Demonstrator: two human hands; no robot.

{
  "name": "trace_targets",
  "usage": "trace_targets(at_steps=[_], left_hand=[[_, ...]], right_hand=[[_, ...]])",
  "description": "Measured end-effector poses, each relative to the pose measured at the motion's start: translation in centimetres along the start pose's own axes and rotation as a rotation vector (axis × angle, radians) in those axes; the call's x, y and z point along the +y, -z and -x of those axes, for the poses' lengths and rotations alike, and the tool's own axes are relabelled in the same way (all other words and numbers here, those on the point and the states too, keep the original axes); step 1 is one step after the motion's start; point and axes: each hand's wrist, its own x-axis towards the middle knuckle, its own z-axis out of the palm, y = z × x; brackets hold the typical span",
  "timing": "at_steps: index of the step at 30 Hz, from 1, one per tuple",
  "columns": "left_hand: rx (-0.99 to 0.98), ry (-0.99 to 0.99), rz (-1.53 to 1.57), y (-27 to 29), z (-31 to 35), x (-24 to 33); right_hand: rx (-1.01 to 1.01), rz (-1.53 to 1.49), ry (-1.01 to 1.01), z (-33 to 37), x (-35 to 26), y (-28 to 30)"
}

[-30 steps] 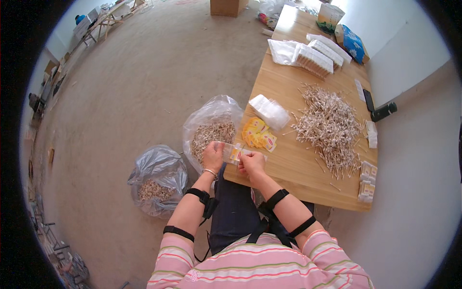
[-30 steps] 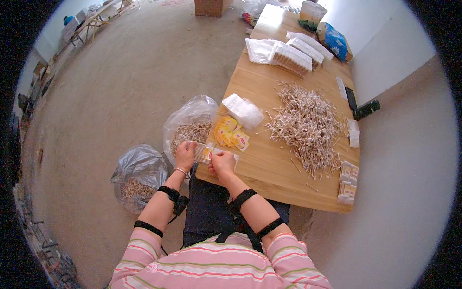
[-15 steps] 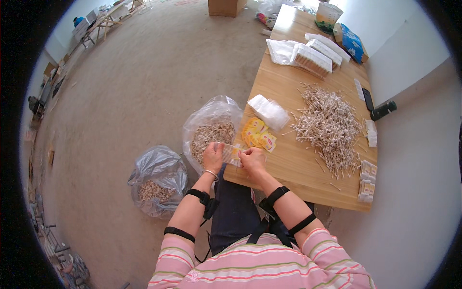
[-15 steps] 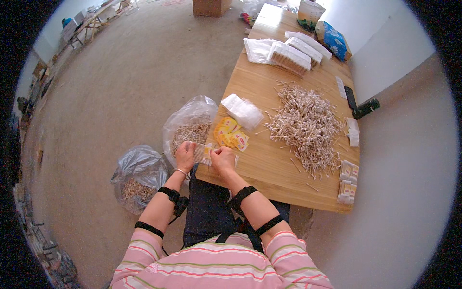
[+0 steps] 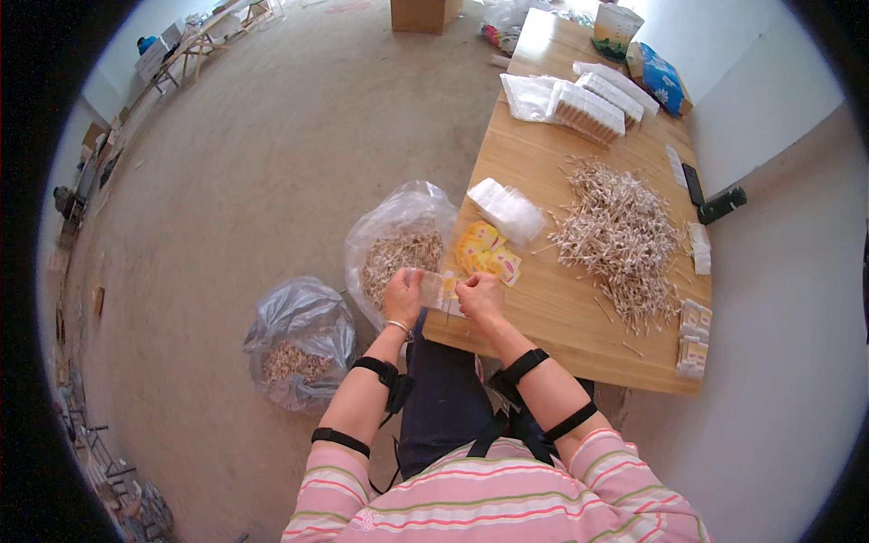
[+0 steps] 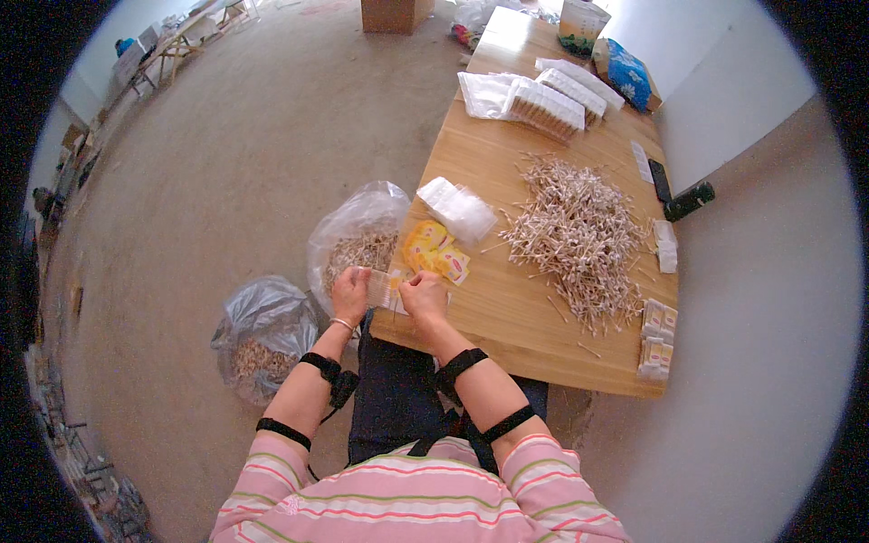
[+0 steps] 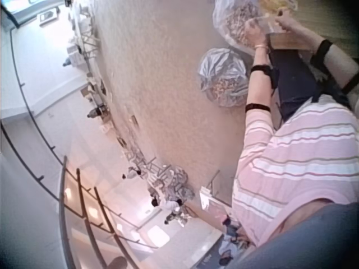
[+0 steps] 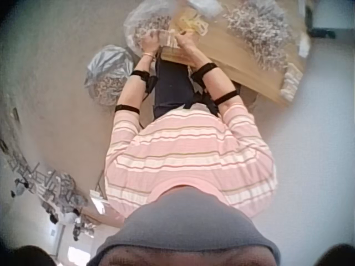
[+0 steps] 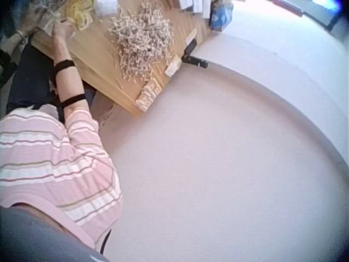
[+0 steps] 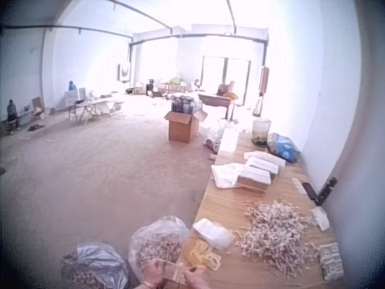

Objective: The person is manually aligning and packaging cotton swabs into small plastic bags.

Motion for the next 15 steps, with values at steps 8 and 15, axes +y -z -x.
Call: trace_targets(at_steps=[8, 15], left_hand=[[0.014, 0.000, 0.032, 0.0, -0.1, -0.7], [0.003, 0.015, 0.023, -0.1, -0.3, -1.2]], right_hand=[[-0.192, -0.316, -0.162, 1.0, -1.9, 1.7], [-0.268, -0.357, -0.201, 0.9, -1.5, 1.2]])
